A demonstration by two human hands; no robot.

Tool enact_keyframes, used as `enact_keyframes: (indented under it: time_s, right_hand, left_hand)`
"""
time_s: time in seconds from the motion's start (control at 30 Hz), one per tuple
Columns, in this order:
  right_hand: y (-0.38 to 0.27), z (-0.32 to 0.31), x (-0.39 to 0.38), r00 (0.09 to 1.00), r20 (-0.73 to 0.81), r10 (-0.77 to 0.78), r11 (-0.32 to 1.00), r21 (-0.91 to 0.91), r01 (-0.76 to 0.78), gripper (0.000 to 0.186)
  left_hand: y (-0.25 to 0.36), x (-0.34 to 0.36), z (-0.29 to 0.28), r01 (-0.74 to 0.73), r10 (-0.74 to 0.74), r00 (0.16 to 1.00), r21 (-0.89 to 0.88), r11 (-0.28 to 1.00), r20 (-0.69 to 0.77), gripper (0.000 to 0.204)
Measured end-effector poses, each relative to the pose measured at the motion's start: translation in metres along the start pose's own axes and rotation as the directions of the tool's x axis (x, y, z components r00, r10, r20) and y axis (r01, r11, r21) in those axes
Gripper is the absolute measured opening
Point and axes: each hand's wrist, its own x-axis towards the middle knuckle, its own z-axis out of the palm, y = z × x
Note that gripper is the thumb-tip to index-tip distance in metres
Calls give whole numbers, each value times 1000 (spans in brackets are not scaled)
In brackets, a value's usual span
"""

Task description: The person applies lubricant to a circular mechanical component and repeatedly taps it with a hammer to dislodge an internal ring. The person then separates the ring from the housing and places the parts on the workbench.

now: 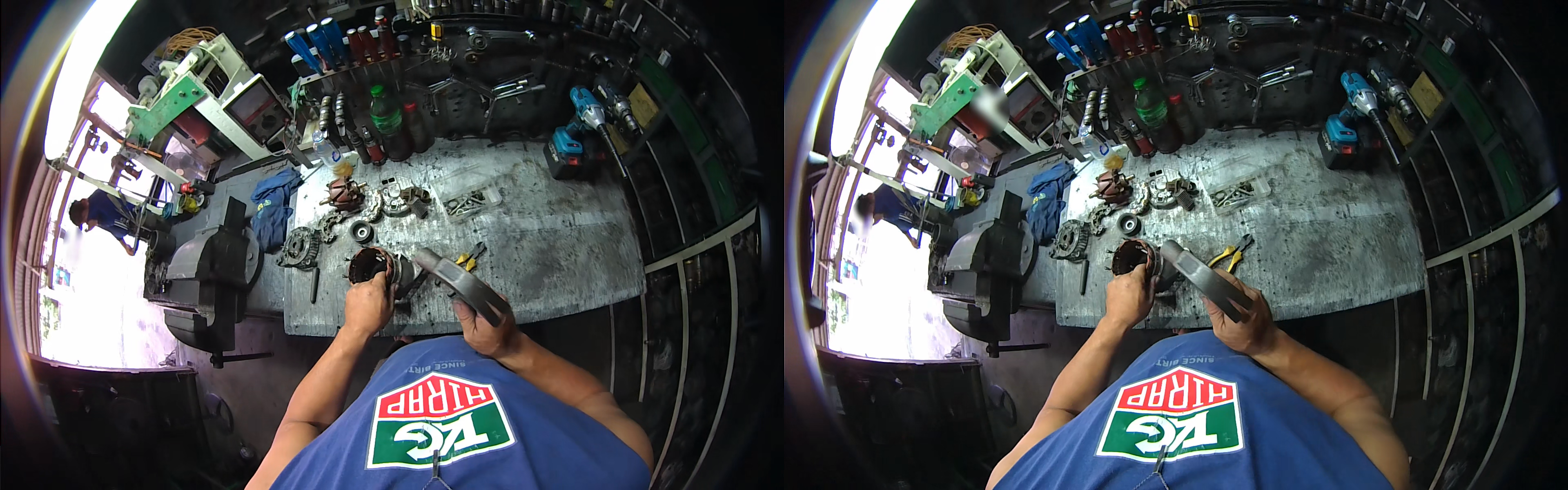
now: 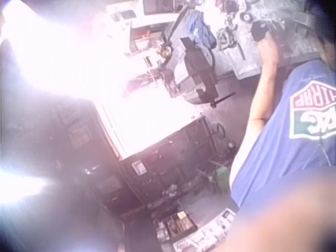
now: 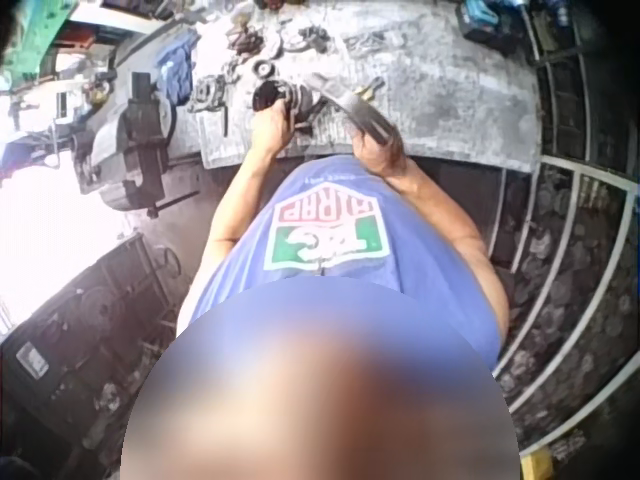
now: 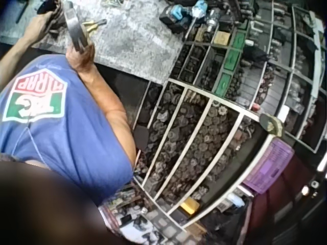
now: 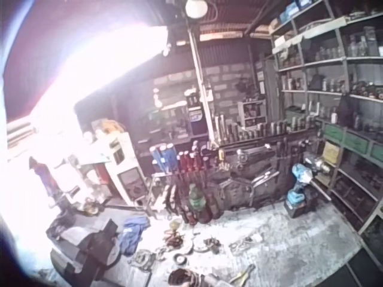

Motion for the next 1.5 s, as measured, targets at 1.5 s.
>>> enact_keyframes:
  time_s: [1.5]
  right_hand:
    - [107, -59, -49, 786, -58, 615, 583, -638, -503, 54]
  left_hand:
    - [-66, -81, -78, 300, -470, 880, -691, 658, -65, 42]
